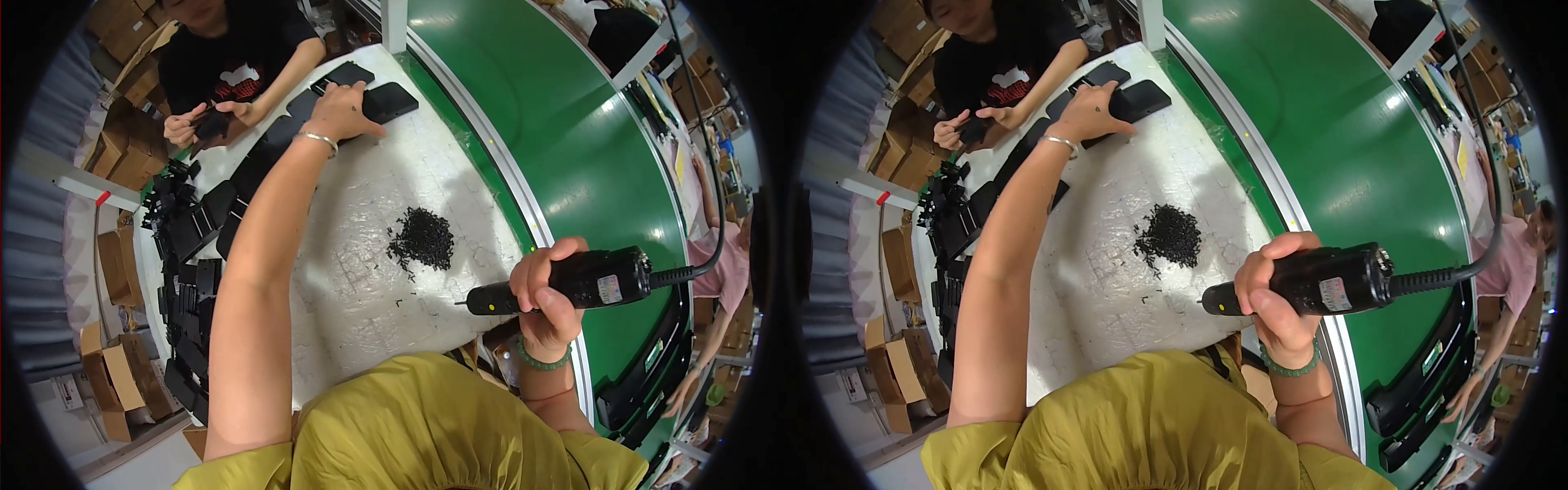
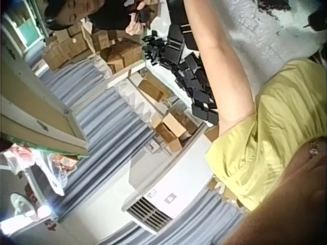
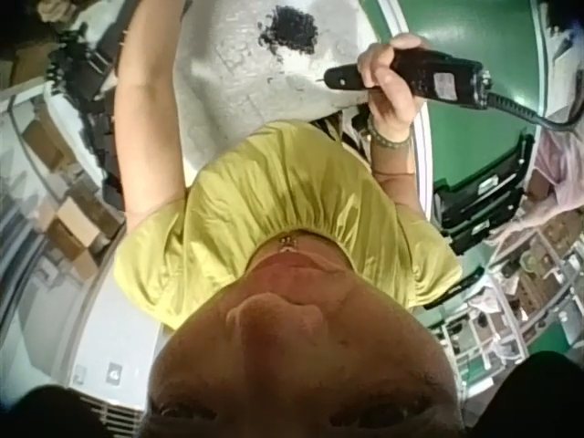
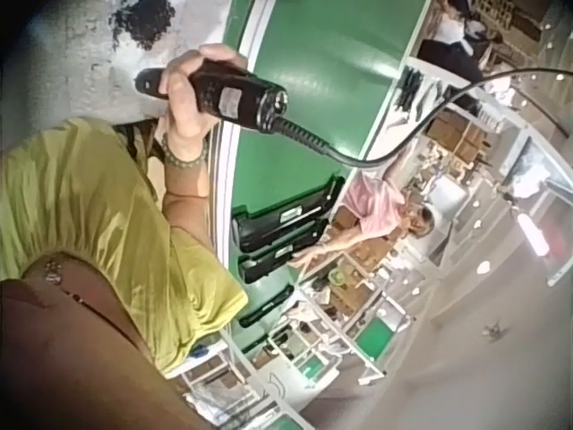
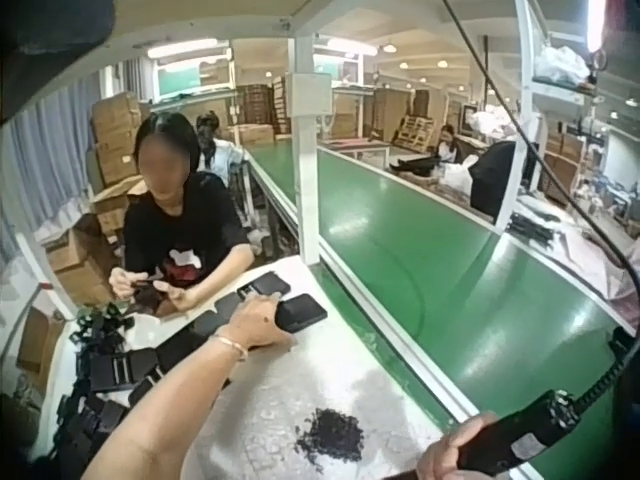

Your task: Assemble black plastic components using an electric screwdriver.

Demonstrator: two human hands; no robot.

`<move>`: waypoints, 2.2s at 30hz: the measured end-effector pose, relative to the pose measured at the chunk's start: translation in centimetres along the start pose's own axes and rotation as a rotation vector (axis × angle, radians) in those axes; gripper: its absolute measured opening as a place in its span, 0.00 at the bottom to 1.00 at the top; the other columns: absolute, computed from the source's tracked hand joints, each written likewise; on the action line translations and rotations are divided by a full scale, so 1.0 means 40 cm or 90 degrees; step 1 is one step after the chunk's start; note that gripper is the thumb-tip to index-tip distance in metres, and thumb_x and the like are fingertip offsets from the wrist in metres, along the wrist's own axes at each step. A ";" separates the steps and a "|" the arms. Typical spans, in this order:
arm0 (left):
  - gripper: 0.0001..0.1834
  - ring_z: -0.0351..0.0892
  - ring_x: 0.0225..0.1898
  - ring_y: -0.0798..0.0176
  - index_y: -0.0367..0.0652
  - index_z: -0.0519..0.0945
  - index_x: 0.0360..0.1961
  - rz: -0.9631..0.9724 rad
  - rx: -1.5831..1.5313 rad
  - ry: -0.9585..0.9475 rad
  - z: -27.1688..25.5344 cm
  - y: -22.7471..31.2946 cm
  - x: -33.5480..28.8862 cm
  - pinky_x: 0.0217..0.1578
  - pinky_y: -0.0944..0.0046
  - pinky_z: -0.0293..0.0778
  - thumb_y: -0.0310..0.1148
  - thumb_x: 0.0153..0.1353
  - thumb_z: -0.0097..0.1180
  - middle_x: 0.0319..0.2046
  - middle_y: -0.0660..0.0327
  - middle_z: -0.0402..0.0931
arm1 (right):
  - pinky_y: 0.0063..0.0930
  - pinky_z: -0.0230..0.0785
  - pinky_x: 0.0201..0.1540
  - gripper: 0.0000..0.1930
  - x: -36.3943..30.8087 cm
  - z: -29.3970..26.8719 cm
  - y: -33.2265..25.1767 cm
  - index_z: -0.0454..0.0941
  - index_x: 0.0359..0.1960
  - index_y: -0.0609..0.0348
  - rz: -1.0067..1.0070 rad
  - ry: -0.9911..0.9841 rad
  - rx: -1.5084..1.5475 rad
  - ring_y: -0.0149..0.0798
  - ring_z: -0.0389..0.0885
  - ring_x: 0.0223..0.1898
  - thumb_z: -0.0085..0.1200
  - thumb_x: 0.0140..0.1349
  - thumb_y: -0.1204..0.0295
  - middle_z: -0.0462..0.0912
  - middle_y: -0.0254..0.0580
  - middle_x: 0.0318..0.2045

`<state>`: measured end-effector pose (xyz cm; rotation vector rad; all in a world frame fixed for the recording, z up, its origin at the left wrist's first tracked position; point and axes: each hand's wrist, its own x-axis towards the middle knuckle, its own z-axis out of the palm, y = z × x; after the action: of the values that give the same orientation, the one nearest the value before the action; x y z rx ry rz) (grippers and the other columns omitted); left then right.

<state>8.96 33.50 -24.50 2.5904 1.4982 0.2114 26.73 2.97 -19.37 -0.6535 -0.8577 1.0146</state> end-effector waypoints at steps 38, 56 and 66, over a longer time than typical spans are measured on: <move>0.13 0.67 0.49 0.52 0.44 0.79 0.33 0.100 -0.189 0.224 -0.059 0.142 -0.682 0.52 0.49 0.60 0.35 0.45 0.65 0.33 0.64 0.74 | 0.23 0.59 0.24 0.22 0.051 0.197 0.082 0.62 0.51 0.59 -0.064 -0.213 0.083 0.29 0.64 0.18 0.48 0.51 0.77 0.67 0.34 0.19; 0.12 0.75 0.39 0.54 0.41 0.79 0.32 0.219 -0.339 0.436 -0.019 0.136 -0.758 0.39 0.60 0.71 0.24 0.43 0.63 0.28 0.61 0.77 | 0.08 0.61 0.21 0.16 -0.002 0.251 0.002 0.67 0.41 0.50 -0.111 -0.454 0.034 0.17 0.73 0.14 0.57 0.50 0.74 0.74 0.21 0.15; 0.35 0.71 0.43 0.47 0.38 0.66 0.56 -0.096 -0.392 0.109 -0.025 0.042 -0.876 0.45 0.57 0.69 0.38 0.48 0.65 0.43 0.48 0.72 | 0.21 0.57 0.21 0.18 -0.049 0.286 0.122 0.63 0.44 0.50 -0.019 -0.489 -0.032 0.27 0.65 0.14 0.54 0.51 0.73 0.68 0.26 0.16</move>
<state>-7.10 2.30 -24.97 2.0031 1.3872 0.7588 14.25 4.02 -17.95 -0.2743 -1.5571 1.2372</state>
